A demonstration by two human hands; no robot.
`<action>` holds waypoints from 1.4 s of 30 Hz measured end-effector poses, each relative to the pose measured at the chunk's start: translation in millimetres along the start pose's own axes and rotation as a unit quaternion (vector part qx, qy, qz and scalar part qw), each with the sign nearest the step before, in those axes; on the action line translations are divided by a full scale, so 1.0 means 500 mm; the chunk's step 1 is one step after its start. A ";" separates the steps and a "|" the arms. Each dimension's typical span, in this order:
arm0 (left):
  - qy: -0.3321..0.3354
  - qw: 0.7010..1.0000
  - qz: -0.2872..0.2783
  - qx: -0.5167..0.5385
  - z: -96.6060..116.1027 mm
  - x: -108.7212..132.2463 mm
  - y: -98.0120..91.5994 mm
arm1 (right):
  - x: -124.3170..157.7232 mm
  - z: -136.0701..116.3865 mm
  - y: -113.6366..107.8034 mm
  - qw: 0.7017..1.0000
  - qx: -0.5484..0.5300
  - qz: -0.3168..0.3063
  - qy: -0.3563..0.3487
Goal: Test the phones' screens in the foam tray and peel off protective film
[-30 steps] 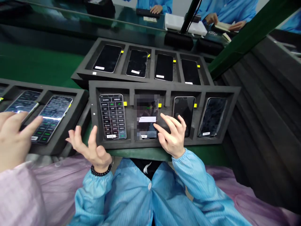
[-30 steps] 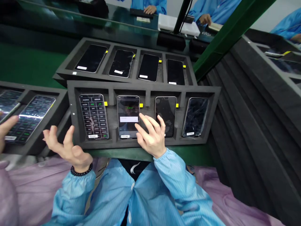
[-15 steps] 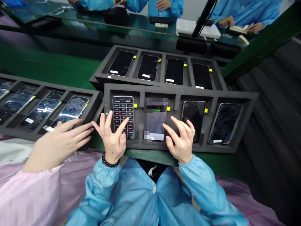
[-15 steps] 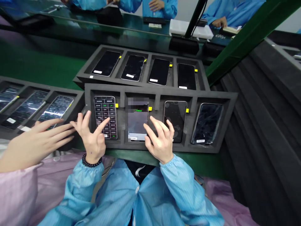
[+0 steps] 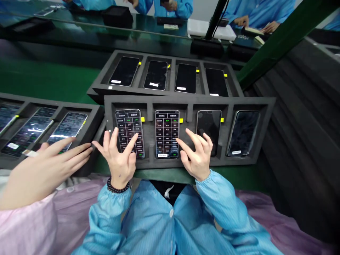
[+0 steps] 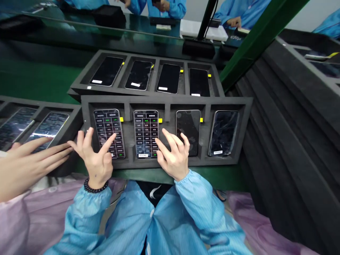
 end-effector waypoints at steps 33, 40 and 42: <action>-0.394 0.881 0.055 0.257 -0.167 0.126 0.001 | 0.096 0.347 -0.161 0.948 0.098 0.113 0.281; -0.445 0.837 0.036 0.317 -0.203 0.098 0.041 | 0.083 0.315 -0.172 0.908 0.169 0.032 0.383; -0.458 0.819 0.037 0.343 -0.198 0.101 0.032 | 0.086 0.298 -0.183 0.888 0.213 0.001 0.407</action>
Point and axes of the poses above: each hand's wrist, its own x-axis away from the middle knuckle, its own y-axis out of the palm, z = x × y, the point moved 7 cm from there along -x, towards the middle knuckle, and after that the axes turned 6 degrees about y, right-handed, at the moved point
